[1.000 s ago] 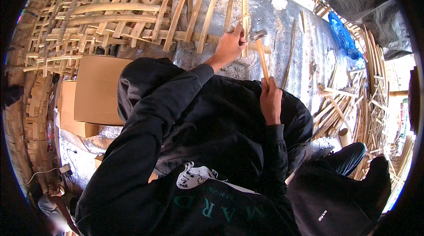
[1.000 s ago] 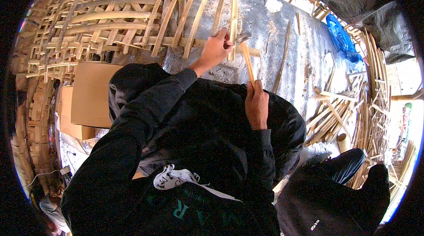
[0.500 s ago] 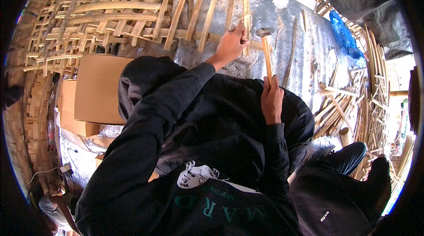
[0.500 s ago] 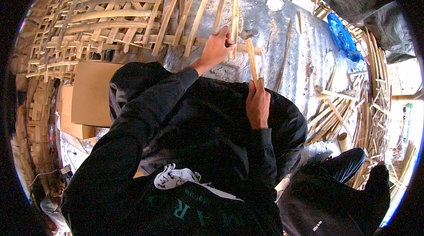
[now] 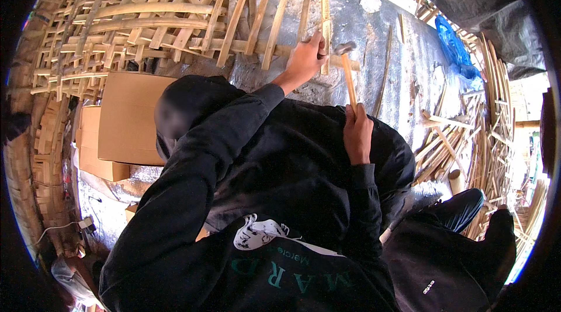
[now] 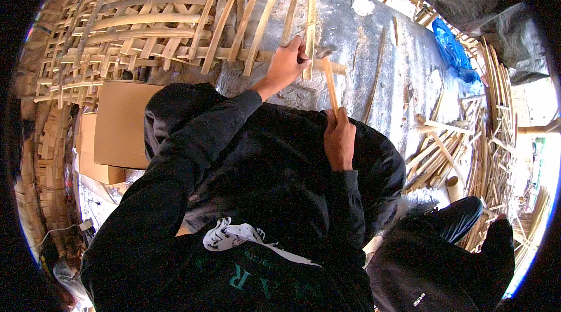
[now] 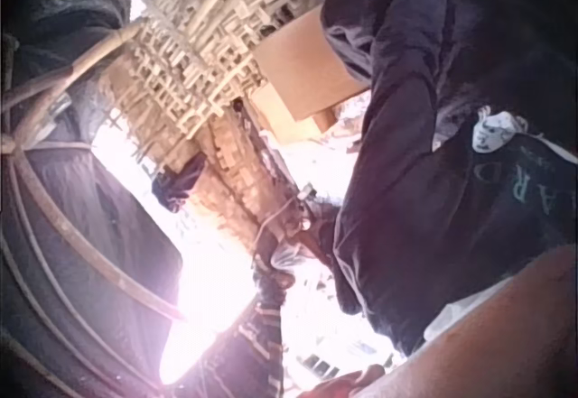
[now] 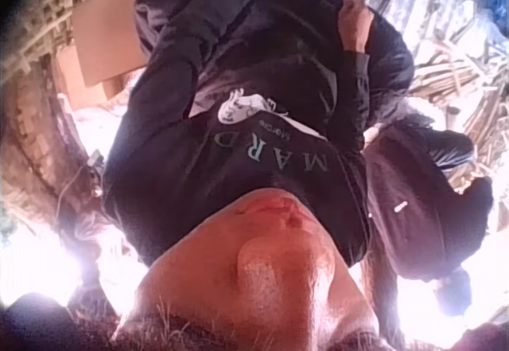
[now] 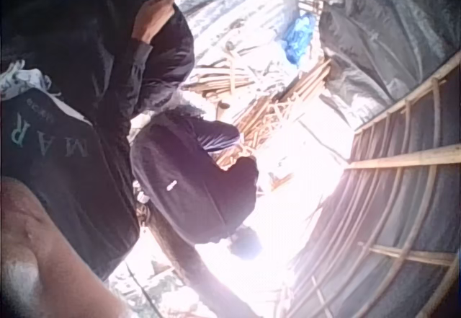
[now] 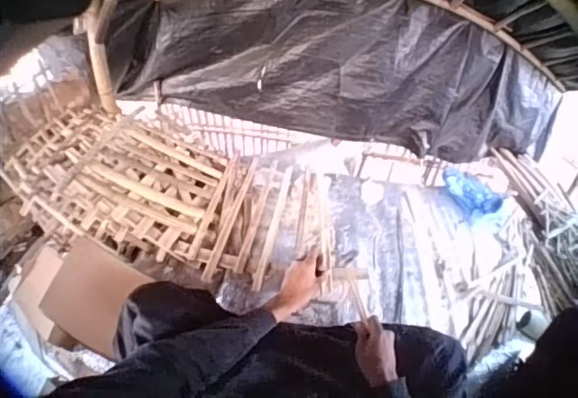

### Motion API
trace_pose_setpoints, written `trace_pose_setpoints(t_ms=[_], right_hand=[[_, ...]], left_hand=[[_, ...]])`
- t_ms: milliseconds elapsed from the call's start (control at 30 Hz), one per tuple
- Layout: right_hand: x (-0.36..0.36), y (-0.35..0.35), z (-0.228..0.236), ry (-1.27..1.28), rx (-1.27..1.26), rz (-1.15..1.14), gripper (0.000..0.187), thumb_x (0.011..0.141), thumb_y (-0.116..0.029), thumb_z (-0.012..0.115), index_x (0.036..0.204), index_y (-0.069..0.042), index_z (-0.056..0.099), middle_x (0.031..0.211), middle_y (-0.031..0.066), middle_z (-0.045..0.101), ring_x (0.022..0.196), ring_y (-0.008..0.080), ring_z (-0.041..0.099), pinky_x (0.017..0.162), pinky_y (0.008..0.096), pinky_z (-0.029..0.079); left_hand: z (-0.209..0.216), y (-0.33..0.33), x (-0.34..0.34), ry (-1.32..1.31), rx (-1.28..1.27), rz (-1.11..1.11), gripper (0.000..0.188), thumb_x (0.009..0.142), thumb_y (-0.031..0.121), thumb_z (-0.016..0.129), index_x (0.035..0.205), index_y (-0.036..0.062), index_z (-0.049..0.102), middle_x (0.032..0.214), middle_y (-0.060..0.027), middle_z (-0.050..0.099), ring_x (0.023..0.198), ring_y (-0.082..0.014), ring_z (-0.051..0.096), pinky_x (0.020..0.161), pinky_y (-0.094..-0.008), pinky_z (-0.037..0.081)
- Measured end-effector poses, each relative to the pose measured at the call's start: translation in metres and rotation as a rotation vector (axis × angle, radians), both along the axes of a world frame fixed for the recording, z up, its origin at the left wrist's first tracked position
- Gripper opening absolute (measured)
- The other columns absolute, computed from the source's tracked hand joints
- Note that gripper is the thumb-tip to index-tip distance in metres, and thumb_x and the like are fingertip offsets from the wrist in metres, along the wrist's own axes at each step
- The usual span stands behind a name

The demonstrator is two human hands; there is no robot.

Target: The person assembles a series of wooden slats by hand using a small hammer to drive nails into the joints of a bamboo frame.

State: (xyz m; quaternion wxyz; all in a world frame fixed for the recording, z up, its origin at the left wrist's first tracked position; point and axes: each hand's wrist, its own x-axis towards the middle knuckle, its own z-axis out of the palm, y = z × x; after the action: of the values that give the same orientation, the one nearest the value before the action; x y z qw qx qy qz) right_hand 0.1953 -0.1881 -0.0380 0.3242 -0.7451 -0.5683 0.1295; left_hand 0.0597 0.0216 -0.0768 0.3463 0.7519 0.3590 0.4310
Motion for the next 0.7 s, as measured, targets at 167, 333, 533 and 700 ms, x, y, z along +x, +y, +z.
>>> trace_pose_setpoints(t_ms=[167,333,533,700], right_hand=[[0.007,0.002,-0.001,0.019,0.194,-0.162,0.027,0.109,-0.021,0.054,0.094,0.002,0.051,0.071,0.0300,0.057,0.065,0.0532,0.054,0.057,0.0489,0.044],[0.024,0.000,-0.011,0.235,0.097,-0.247,0.036,0.111,-0.026,0.050,0.090,0.002,0.055,0.067,0.0183,0.054,0.058,0.0283,0.053,0.056,0.0382,0.041],[0.022,0.001,0.007,0.812,0.244,-0.223,0.026,0.111,-0.026,0.053,0.098,-0.004,0.057,0.072,0.0009,0.052,0.059,0.0102,0.050,0.052,0.0257,0.036],[0.015,-0.004,0.007,1.174,0.077,0.025,0.010,0.105,-0.010,0.058,0.100,-0.010,0.050,0.073,-0.0013,0.047,0.051,0.0052,0.040,0.044,0.0216,0.030]], left_hand=[[0.004,-0.002,0.002,0.038,-0.011,0.006,0.035,0.086,0.005,0.078,0.103,0.0032,0.048,0.081,-0.0152,0.066,0.081,-0.0341,0.074,0.070,-0.0415,0.058],[0.005,-0.003,0.001,0.001,0.010,-0.009,0.034,0.086,0.006,0.078,0.102,0.0048,0.047,0.081,-0.0156,0.067,0.081,-0.0345,0.074,0.070,-0.0422,0.057],[0.003,0.002,0.001,0.078,0.068,-0.022,0.034,0.085,0.004,0.076,0.101,0.0051,0.047,0.079,-0.0138,0.066,0.078,-0.0370,0.072,0.068,-0.0431,0.056],[0.009,0.001,0.003,0.088,0.022,-0.041,0.034,0.085,0.004,0.076,0.102,0.0052,0.047,0.078,-0.0126,0.066,0.078,-0.0377,0.072,0.068,-0.0442,0.056]])
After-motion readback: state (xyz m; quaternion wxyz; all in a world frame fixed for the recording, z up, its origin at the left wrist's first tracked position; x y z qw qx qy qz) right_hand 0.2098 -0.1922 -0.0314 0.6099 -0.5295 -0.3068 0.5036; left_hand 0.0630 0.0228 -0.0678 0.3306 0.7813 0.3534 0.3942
